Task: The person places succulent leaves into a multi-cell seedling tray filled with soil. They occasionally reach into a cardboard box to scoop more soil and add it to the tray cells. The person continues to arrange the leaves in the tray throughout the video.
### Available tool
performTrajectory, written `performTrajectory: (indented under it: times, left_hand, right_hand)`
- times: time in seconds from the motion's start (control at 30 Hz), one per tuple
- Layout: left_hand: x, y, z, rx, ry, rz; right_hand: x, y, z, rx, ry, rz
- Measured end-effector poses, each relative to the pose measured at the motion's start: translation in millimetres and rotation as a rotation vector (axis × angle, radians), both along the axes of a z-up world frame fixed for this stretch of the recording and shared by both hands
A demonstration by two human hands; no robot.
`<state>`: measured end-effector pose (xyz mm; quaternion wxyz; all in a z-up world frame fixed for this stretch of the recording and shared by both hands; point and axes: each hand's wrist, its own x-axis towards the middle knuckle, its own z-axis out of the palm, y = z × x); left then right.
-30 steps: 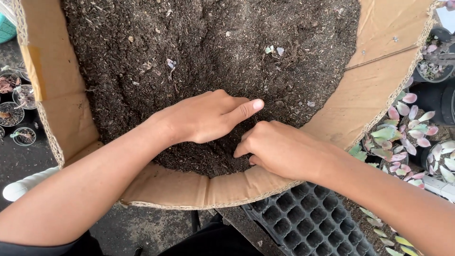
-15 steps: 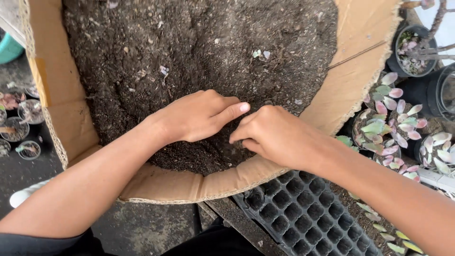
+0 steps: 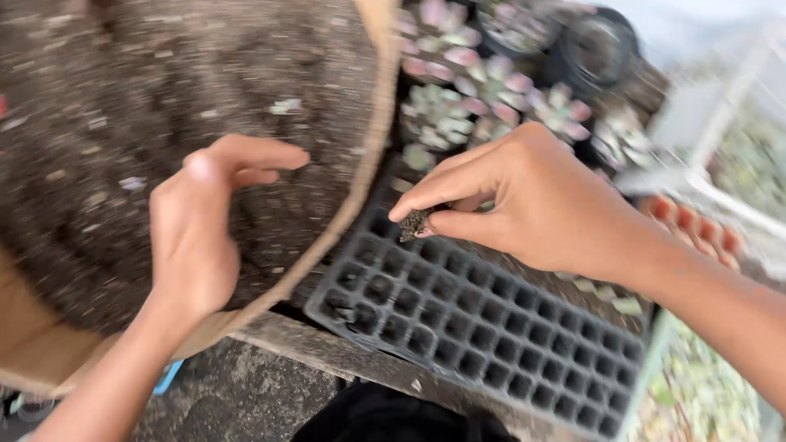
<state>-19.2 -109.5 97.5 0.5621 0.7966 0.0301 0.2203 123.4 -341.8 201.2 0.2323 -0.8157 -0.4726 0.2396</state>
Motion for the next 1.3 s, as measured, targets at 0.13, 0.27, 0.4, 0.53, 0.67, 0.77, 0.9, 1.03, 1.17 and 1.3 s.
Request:
performTrajectory:
  times: [0.13, 0.27, 0.4, 0.53, 0.67, 0.77, 0.9, 1.03, 1.17, 1.3]
  left_hand:
    - [-14.6, -83.2, 29.6, 0.138, -0.107, -0.131]
    - [9.9, -145.9, 14.1, -0.250, -0.084, -0.270]
    - [46.4, -234.9, -2.7, -0.288, 0.009, -0.522]
    - [72.0, -319.2, -31.3, -0.373, 0.195, -0.659]
    - [84.2, -386.2, -75.5, -0.386, 0.334, -0.790]
    - [86.2, -421.2, -101.7, -0.369, 0.396, -0.834]
    - [91.5, -452.6, -117.7, -0.246, 0.453, -0.829]
    - [92.5, -470.2, -131.6, -0.036, 0.414, -0.825]
    - [89.1, -481.4, -148.1, 0.233, 0.282, -0.870]
    - [84.5, -491.4, -158.1, 0.515, 0.144, -0.846]
  right_hand:
    - [-24.7, -117.0, 4.3, -0.030, 0.040, -0.239]
    - [-33.6, -221.1, -7.4, -0.103, -0.037, -0.428]
    - [-48.3, -304.7, -40.3, -0.103, 0.037, -0.629]
    - [-52.6, -364.6, -87.8, -0.099, 0.083, -0.722]
    - [-49.5, -417.2, -140.3, -0.071, 0.092, -0.768]
    - [-45.2, -444.8, -170.9, -0.104, 0.068, -0.774]
    - [-40.0, -473.1, -217.8, -0.147, -0.132, -0.668]
    - [-45.7, -486.3, -251.4, -0.223, -0.330, -0.580]
    - [-56.1, -489.5, -252.8, -0.201, -0.482, -0.555]
    - [-73.7, -488.8, -247.5, -0.082, -0.511, -0.652]
